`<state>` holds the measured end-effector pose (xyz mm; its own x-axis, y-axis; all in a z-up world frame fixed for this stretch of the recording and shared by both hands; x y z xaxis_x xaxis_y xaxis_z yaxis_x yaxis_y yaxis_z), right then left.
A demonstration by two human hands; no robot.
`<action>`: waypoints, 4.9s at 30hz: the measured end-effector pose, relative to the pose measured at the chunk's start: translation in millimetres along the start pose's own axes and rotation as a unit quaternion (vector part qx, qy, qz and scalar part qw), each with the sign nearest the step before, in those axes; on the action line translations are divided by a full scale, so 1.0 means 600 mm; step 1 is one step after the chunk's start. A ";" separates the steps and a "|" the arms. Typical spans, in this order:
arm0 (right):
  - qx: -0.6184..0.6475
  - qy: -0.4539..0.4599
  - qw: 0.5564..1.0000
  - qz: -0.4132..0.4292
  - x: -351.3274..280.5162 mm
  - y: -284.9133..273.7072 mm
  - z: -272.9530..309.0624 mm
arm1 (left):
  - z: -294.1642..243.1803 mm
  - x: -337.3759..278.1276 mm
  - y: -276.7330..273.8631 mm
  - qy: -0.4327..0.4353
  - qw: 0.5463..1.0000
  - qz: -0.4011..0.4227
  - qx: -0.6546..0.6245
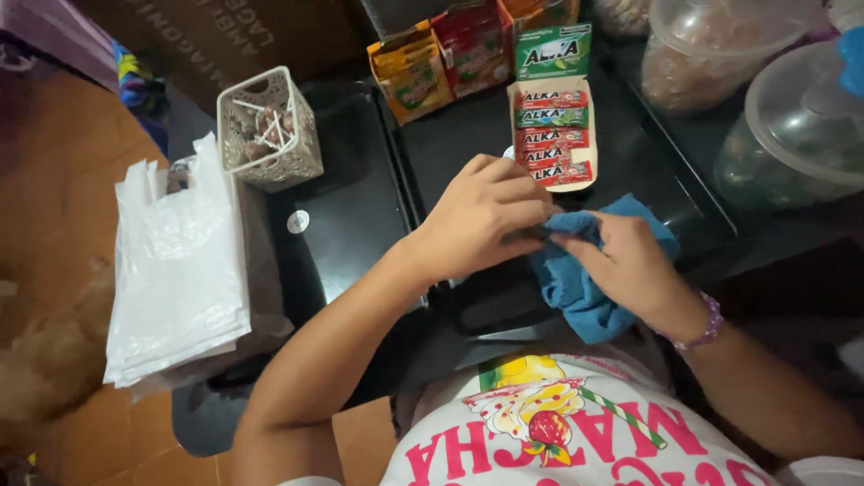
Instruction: Organizing small product boxes and sorting lollipops into a basket on a counter.
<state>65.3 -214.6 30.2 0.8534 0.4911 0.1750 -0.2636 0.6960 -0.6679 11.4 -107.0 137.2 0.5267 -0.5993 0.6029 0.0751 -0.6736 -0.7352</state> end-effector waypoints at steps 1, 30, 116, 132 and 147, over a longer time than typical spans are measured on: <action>0.005 -0.007 1.000 -0.002 0.001 -0.002 0.009 | -0.006 0.005 0.003 0.016 1.000 0.010 0.009; -0.085 0.020 0.994 -0.070 -0.005 -0.040 0.025 | 0.182 -0.106 0.068 -0.368 0.913 0.072 0.159; -0.081 0.009 0.994 0.077 -0.006 0.002 0.048 | 0.112 -0.049 -0.015 -0.457 0.868 0.193 -0.023; -0.015 -0.055 0.997 -0.060 -0.009 -0.035 0.030 | 0.111 -0.042 0.088 -0.347 0.880 -0.072 -0.316; -0.158 -0.071 0.985 0.008 -0.005 -0.003 0.048 | 0.207 0.085 0.036 -0.274 0.957 -0.064 -0.074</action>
<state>50.1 -202.3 51.5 0.7727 0.5847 0.2471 -0.1039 0.5005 -0.8595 144.9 -98.4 114.0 0.8888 -0.2186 0.4027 0.0690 -0.8049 -0.5894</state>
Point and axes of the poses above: each hand's wrist, its own x-axis towards the middle knuckle, its own y-axis out of the palm, z = x × y, the point moved 10 cm from there along x, towards the middle knuckle, and after that the axes turned 13 degrees about -x, right-handed, at the moved point
